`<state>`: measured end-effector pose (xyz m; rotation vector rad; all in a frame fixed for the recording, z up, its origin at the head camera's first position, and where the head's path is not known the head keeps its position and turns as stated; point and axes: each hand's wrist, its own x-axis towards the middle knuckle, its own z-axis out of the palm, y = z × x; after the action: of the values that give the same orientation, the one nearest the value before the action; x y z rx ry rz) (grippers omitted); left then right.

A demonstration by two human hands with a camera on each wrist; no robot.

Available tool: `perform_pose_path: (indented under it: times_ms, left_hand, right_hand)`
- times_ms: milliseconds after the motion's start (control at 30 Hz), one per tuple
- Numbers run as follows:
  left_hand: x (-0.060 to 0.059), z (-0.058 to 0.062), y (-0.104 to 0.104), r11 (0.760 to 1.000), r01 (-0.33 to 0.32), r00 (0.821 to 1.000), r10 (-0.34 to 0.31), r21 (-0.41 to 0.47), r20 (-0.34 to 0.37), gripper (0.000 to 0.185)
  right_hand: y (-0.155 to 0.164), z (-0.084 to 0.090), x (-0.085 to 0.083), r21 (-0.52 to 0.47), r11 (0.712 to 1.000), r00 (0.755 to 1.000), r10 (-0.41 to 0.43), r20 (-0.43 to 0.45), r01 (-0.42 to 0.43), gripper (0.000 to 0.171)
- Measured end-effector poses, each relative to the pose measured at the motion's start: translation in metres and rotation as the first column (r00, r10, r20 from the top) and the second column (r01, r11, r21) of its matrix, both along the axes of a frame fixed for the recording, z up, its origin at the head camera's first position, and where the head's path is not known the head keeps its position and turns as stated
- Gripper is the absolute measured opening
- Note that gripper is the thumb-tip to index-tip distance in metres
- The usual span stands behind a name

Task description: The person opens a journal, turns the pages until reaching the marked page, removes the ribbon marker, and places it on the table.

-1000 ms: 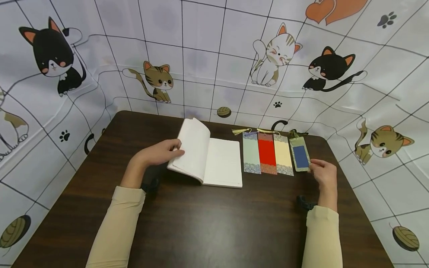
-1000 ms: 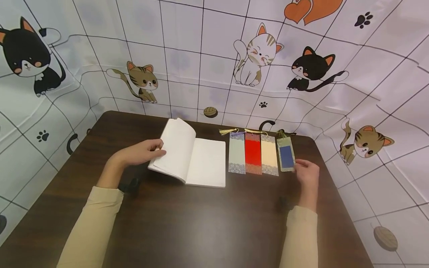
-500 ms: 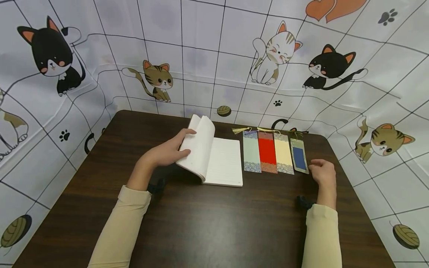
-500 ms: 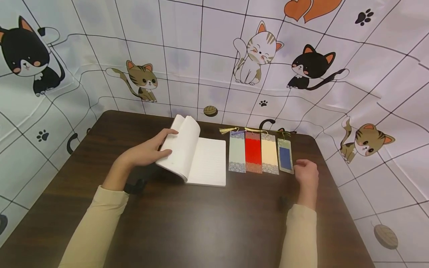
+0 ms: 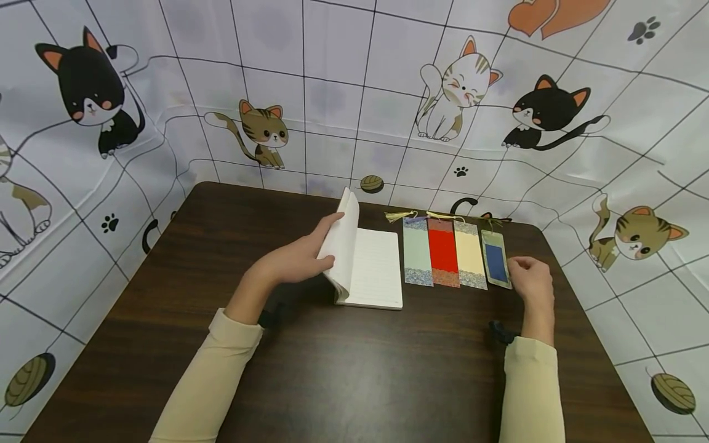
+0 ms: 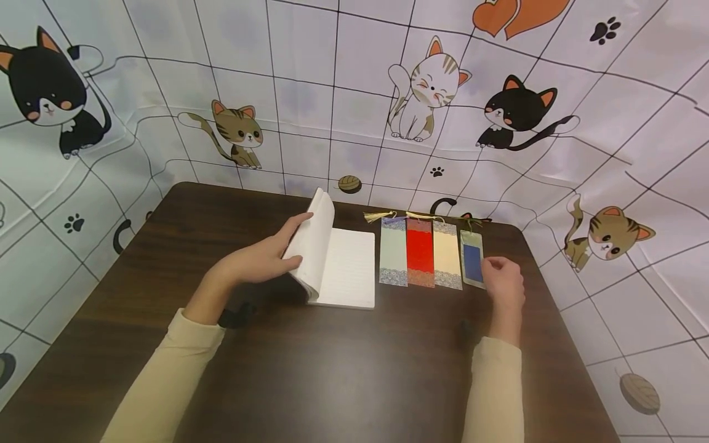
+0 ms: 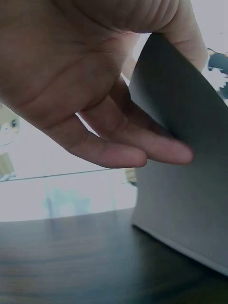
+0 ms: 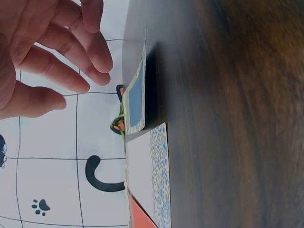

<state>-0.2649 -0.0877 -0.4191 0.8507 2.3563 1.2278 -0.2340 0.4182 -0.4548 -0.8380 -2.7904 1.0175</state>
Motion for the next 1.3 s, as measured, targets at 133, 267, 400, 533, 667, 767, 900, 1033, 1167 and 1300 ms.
perform_pose_path:
  times_ms: [133, 267, 400, 533, 667, 767, 900, 1033, 1167, 1300]
  left_hand:
    - [0.011, -0.002, 0.024, 0.998, 0.051, 0.998, -0.053, 0.044, 0.046, 0.107]
    - [0.021, -0.007, 0.042, 0.992, 0.111, 0.993, -0.109, -0.056, 0.044, 0.105]
    - [0.026, -0.011, 0.048, 0.963, 0.185, 0.983, -0.185, -0.197, 0.019, 0.081]
    - [0.029, -0.019, 0.052, 0.931, 0.213, 0.977, -0.205, -0.295, 0.058, 0.066]
    - [0.033, -0.026, 0.059, 0.899, 0.215, 0.977, -0.203, -0.381, 0.070, 0.059]
    - [0.034, -0.029, 0.063, 0.885, 0.187, 0.981, -0.188, -0.426, 0.040, 0.055]
    - [0.031, -0.025, 0.060, 0.912, 0.167, 0.984, -0.177, -0.374, 0.008, 0.052]
    - [0.023, -0.014, 0.044, 0.958, 0.115, 0.990, -0.132, -0.264, -0.045, 0.052]
    - [0.001, 0.001, 0.022, 0.963, -0.021, 0.986, -0.024, -0.267, -0.164, 0.057]
    - [-0.033, 0.005, 0.001, 0.922, -0.185, 0.952, 0.082, -0.340, -0.294, 0.060]
  right_hand:
    - [-0.003, -0.001, -0.004, -0.010, 1.000, 1.000, -0.001, -0.028, 0.001, 0.061]
    - [-0.007, 0.004, -0.004, -0.034, 0.999, 0.998, -0.010, -0.058, 0.008, 0.059]
    - [-0.010, 0.008, -0.005, -0.051, 0.999, 0.997, 0.007, -0.081, -0.011, 0.059]
    - [-0.020, 0.013, -0.006, -0.059, 0.996, 0.991, 0.064, -0.116, -0.071, 0.060]
    - [-0.035, 0.023, -0.007, -0.072, 0.985, 0.978, 0.144, -0.152, -0.156, 0.061]
    - [-0.048, 0.030, -0.007, -0.050, 0.974, 0.961, 0.207, -0.184, -0.220, 0.062]
    - [-0.065, 0.039, -0.007, -0.012, 0.960, 0.937, 0.271, -0.222, -0.281, 0.059]
    - [-0.082, 0.044, -0.007, 0.008, 0.940, 0.912, 0.333, -0.240, -0.341, 0.058]
    - [-0.102, 0.053, -0.015, 0.061, 0.914, 0.883, 0.403, -0.241, -0.401, 0.060]
    - [-0.122, 0.054, -0.033, 0.139, 0.881, 0.856, 0.473, -0.207, -0.453, 0.062]
